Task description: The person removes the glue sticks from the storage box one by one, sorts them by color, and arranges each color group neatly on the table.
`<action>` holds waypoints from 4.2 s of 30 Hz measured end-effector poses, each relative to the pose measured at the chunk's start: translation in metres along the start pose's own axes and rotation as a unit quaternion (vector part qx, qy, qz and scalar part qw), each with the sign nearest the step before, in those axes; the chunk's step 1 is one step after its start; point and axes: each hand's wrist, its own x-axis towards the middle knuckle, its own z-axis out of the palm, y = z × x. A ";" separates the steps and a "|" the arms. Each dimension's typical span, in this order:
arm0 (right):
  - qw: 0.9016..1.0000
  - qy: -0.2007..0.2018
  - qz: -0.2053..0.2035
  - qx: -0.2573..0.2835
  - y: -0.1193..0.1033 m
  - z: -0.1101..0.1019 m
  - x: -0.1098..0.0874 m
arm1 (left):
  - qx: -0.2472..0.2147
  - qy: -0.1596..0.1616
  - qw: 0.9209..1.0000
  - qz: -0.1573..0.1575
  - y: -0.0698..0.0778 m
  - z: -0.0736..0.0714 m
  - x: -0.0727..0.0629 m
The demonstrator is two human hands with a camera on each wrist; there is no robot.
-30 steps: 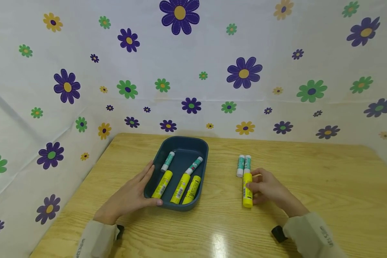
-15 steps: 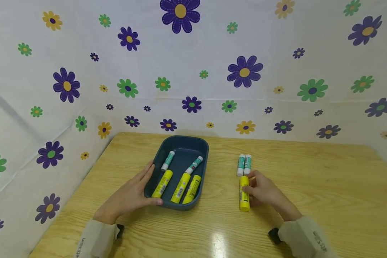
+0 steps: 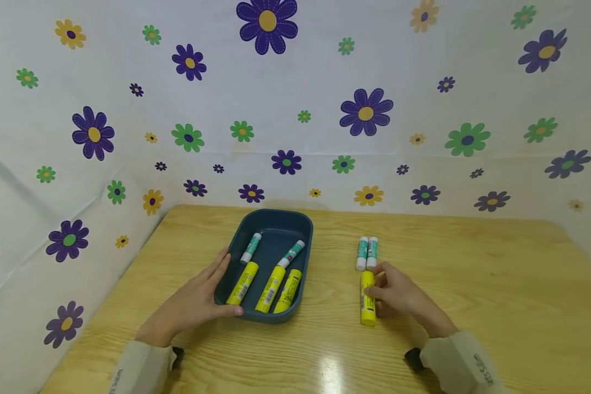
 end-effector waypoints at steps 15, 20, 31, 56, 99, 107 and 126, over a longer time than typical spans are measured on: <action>0.999 -0.014 0.030 0.041 0.000 -0.001 0.003 | -0.020 -0.004 1.000 -0.012 0.000 0.000 -0.002; 0.999 -0.013 0.030 0.040 -0.003 -0.007 0.004 | -0.019 -0.007 1.000 -0.013 -0.001 -0.002 -0.002; 0.995 0.019 -0.022 0.097 -0.033 -0.036 0.009 | -0.016 -0.007 1.000 -0.005 0.000 -0.002 -0.001; 0.949 -0.024 -0.052 0.311 -0.115 0.016 0.052 | -0.021 -0.001 1.000 -0.008 -0.004 0.003 0.002; 0.897 -0.119 0.152 0.397 -0.152 0.135 0.093 | -0.025 -0.016 1.000 -0.009 -0.005 0.002 0.002; 0.886 -0.141 0.172 0.406 -0.142 0.145 0.097 | -0.024 -0.021 0.999 -0.005 -0.004 0.001 0.002; 0.902 -0.194 0.139 0.360 -0.136 0.152 0.100 | -0.022 -0.012 1.000 0.013 -0.005 0.001 0.001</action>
